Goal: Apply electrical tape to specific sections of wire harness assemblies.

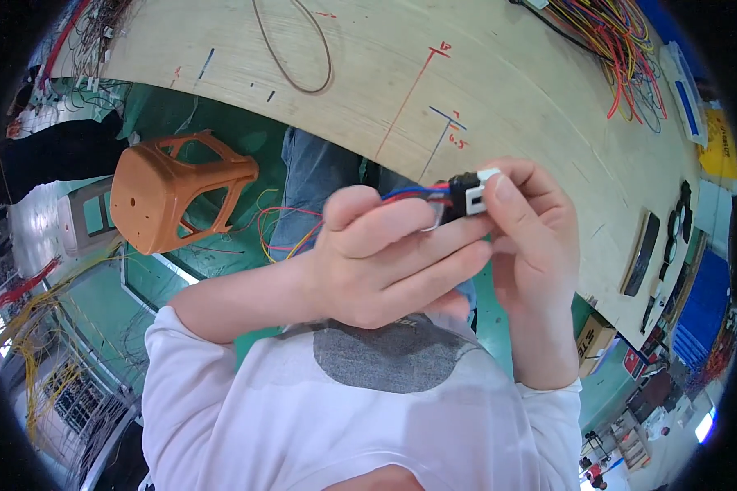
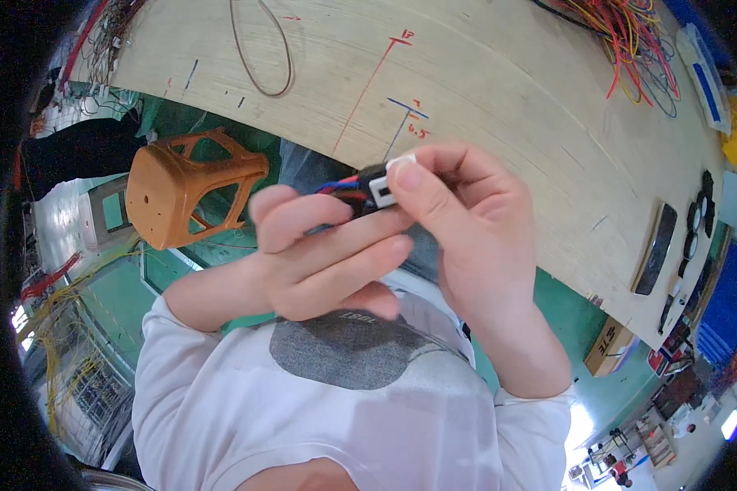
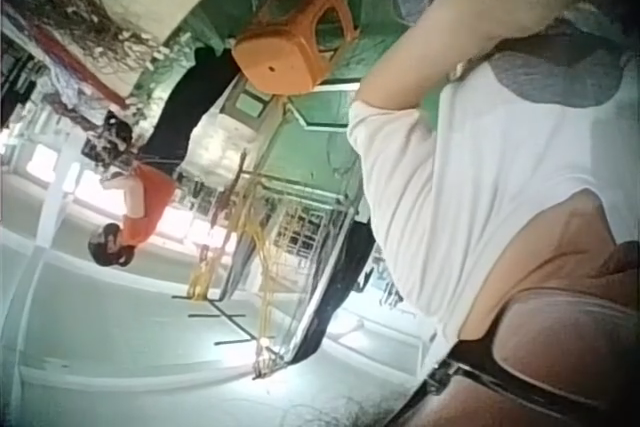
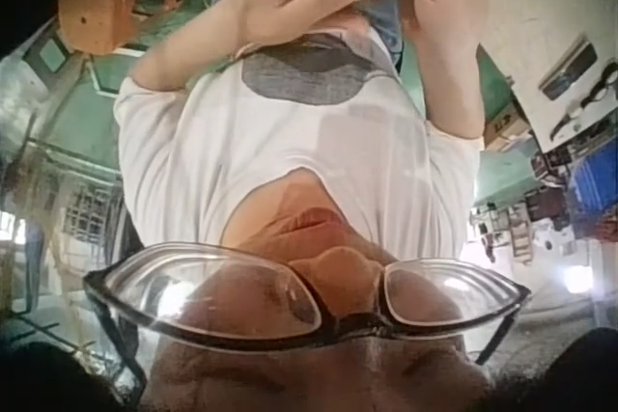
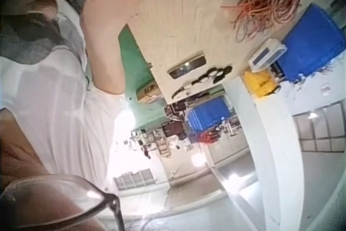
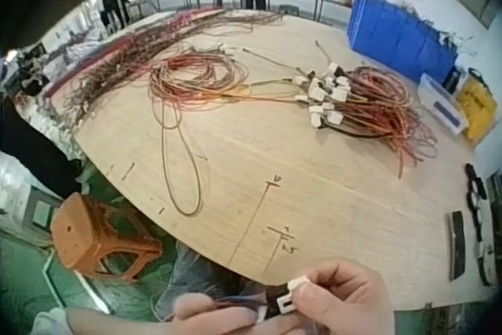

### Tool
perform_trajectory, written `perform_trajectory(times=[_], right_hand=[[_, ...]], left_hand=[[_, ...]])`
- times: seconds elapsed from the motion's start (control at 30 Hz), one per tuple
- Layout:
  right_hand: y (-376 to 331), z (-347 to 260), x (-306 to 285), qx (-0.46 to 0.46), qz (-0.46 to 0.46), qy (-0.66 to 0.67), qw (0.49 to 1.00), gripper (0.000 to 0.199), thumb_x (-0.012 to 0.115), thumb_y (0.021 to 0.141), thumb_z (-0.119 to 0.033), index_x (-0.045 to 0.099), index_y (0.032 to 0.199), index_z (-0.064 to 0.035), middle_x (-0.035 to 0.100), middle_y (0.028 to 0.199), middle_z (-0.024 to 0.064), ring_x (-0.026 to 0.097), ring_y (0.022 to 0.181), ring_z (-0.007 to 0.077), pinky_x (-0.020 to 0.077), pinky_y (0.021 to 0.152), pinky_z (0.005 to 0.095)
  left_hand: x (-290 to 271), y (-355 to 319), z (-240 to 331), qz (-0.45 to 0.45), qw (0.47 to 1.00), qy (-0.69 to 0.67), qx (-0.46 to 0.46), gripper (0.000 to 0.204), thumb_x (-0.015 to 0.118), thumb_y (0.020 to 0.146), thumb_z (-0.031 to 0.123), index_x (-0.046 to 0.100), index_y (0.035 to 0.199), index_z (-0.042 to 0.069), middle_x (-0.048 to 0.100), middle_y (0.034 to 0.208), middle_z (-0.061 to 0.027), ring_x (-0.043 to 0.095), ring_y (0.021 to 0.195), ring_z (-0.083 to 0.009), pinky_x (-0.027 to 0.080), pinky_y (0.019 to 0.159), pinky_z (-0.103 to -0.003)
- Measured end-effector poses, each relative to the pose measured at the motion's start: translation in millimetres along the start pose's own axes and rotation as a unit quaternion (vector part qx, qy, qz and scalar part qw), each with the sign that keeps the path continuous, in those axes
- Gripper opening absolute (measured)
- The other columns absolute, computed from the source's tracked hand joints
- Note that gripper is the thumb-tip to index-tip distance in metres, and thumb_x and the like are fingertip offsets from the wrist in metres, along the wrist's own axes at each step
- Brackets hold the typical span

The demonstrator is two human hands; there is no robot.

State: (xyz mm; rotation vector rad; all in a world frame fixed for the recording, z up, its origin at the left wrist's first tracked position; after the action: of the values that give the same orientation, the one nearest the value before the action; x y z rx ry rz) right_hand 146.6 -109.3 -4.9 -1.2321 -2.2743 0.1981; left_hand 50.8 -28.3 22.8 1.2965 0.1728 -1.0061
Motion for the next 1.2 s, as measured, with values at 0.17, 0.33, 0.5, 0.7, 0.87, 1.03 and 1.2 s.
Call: perform_trajectory(times=[0.17, 0.33, 0.5, 0.7, 0.87, 1.03, 1.2], right_hand=[[-8.4, -7.4, 2.9, -0.042, -0.04, -0.036, 0.998, 0.009, 0.057, 0.075, -0.001, 0.055, 0.083, 0.0018, 0.046, 0.094, 0.0056, 0.048, 0.077, 0.0081, 0.0392, 0.069, 0.0213], [-13.9, -17.8, -0.6, -0.105, -0.039, -0.079, 0.991, 0.015, 0.059, 0.072, 0.0, 0.055, 0.086, 0.0026, 0.044, 0.099, 0.0091, 0.046, 0.083, 0.0102, 0.0361, 0.074, 0.0211], [-15.5, -19.9, -0.1, -0.112, -0.054, -0.098, 0.987, 0.014, 0.059, 0.072, -0.002, 0.055, 0.085, 0.0026, 0.045, 0.098, 0.0098, 0.046, 0.085, 0.0118, 0.0371, 0.075, 0.0237], [-22.0, -20.1, 4.9, -0.101, -0.064, -0.12, 0.986, 0.014, 0.058, 0.074, -0.004, 0.051, 0.086, 0.0009, 0.047, 0.098, 0.0077, 0.046, 0.086, 0.0116, 0.0374, 0.076, 0.0239], [-20.8, -22.2, 10.7, -0.072, -0.051, -0.117, 0.989, 0.015, 0.057, 0.075, -0.005, 0.05, 0.087, 0.0008, 0.048, 0.099, 0.0083, 0.046, 0.085, 0.0098, 0.0367, 0.074, 0.0216], [-18.2, -18.2, 8.5, -0.018, -0.026, -0.11, 0.993, 0.015, 0.056, 0.077, -0.007, 0.05, 0.088, 0.0017, 0.051, 0.092, 0.0078, 0.048, 0.073, 0.0092, 0.0391, 0.066, 0.0215], [-10.2, -10.5, 0.7, 0.026, -0.033, -0.085, 0.995, 0.014, 0.053, 0.079, -0.008, 0.051, 0.087, 0.0035, 0.055, 0.077, 0.0071, 0.049, 0.063, 0.0084, 0.0391, 0.055, 0.021]], left_hand=[[-9.3, 2.7, -14.7, 0.15, 0.987, -0.064, -0.005, 0.017, 0.063, 0.055, 0.01, 0.059, 0.07, 0.015, 0.05, 0.073, -0.0008, 0.047, 0.073, -0.0178, 0.034, 0.059, -0.03], [23.6, -1.5, -46.4, -0.112, 0.865, -0.272, -0.407, 0.066, 0.07, 0.062, 0.013, 0.033, 0.114, -0.001, 0.055, 0.077, -0.0134, 0.055, 0.062, -0.023, 0.043, 0.054, -0.029], [47.0, -7.2, -28.0, -0.113, 0.427, -0.722, -0.533, 0.061, 0.061, 0.065, -0.001, 0.035, 0.12, 0.004, 0.055, 0.092, -0.0064, 0.055, 0.079, -0.0135, 0.045, 0.066, -0.023], [36.5, -1.1, -32.3, -0.068, 0.375, -0.742, -0.551, 0.039, 0.063, 0.072, 0.031, 0.051, 0.095, 0.001, 0.055, 0.087, -0.0034, 0.052, 0.076, -0.0079, 0.042, 0.067, -0.022], [30.8, -0.9, -40.5, -0.026, 0.402, -0.727, -0.556, 0.036, 0.065, 0.072, 0.028, 0.052, 0.093, 0.001, 0.055, 0.086, -0.0027, 0.051, 0.078, -0.0069, 0.04, 0.072, -0.021], [22.5, 1.2, -51.9, 0.007, 0.452, -0.712, -0.536, 0.042, 0.063, 0.071, 0.033, 0.051, 0.095, 0.001, 0.056, 0.085, -0.0039, 0.053, 0.077, -0.0093, 0.042, 0.071, -0.024], [12.3, 1.5, -56.1, -0.028, 0.544, -0.652, -0.527, 0.052, 0.068, 0.065, 0.026, 0.047, 0.103, -0.002, 0.054, 0.096, -0.0074, 0.054, 0.084, -0.0142, 0.044, 0.074, -0.026]])
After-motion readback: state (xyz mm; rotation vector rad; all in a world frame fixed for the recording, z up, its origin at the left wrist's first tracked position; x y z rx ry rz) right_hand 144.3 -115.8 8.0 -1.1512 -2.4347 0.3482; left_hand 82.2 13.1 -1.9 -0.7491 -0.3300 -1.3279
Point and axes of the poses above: each hand's wrist, its own y-axis towards the middle knuckle, its own x-axis out of the palm, z = x × y, the point moved 6 cm from there along y, towards the middle knuckle
